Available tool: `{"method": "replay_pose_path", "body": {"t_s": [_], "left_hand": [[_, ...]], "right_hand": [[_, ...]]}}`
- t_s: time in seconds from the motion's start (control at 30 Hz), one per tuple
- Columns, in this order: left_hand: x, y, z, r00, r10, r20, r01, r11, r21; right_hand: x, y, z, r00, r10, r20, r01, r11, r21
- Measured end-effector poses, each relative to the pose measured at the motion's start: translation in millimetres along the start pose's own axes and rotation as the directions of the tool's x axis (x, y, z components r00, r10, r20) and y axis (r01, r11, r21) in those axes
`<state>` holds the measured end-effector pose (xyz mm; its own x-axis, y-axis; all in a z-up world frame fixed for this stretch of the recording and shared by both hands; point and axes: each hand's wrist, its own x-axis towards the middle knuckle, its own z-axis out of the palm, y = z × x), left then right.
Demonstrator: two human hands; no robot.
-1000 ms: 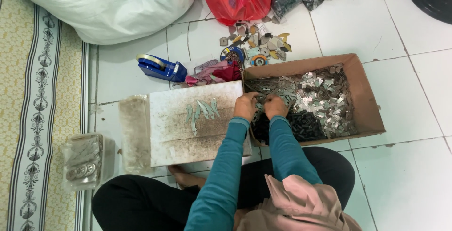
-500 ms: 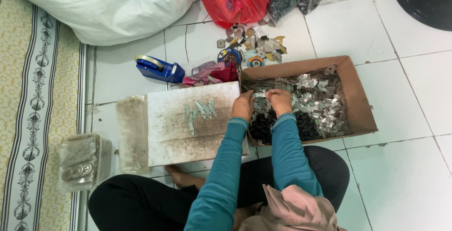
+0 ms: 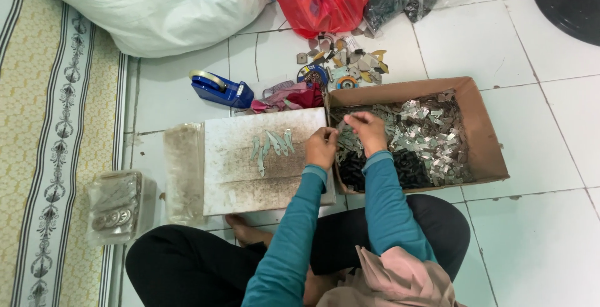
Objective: Sorting small metal components from a cardboard box and placing them into small plastic bags.
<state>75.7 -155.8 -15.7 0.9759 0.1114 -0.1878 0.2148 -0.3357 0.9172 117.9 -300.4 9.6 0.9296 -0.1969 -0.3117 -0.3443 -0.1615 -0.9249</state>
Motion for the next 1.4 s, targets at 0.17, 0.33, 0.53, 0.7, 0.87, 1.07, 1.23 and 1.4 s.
{"method": "replay_pose_path", "body": {"t_s": [0.17, 0.33, 0.53, 0.7, 0.87, 1.07, 1.23, 1.4], "left_hand": [[-55, 2, -73, 0.966, 0.08, -0.248, -0.064, 0.995, 0.071], [-99, -33, -124, 0.912, 0.071, -0.404, 0.034, 0.968, 0.248], [-105, -59, -140, 0.893, 0.075, -0.443, 0.115, 0.915, 0.386], [-101, -76, -134, 0.858, 0.147, -0.491, 0.161, 0.832, 0.53], [-98, -87, -131, 0.831, 0.14, -0.539, 0.187, 0.841, 0.507], [-84, -44, -115, 0.829, 0.216, -0.515, 0.061, 0.882, 0.468], [-37, -3, -59, 0.821, 0.448, -0.352, -0.307, 0.869, 0.389], [25, 3, 26, 0.909, 0.416, 0.032, -0.416, 0.896, 0.154]], "right_hand": [[-46, -28, 60, 0.961, -0.223, 0.163, 0.237, 0.969, -0.07], [-69, -1, 125, 0.9, -0.289, 0.325, 0.358, 0.917, -0.174], [-95, -5, 151, 0.881, -0.285, 0.377, 0.434, 0.805, -0.404], [-93, -2, 158, 0.868, -0.342, 0.36, 0.496, 0.655, -0.571], [-96, -8, 157, 0.868, -0.307, 0.391, 0.494, 0.611, -0.618], [-58, -27, 120, 0.926, -0.189, 0.327, 0.342, 0.787, -0.513], [23, -17, 46, 0.97, -0.176, 0.166, 0.238, 0.816, -0.526], [66, -7, -33, 0.994, -0.098, 0.049, 0.107, 0.758, -0.644]]}}
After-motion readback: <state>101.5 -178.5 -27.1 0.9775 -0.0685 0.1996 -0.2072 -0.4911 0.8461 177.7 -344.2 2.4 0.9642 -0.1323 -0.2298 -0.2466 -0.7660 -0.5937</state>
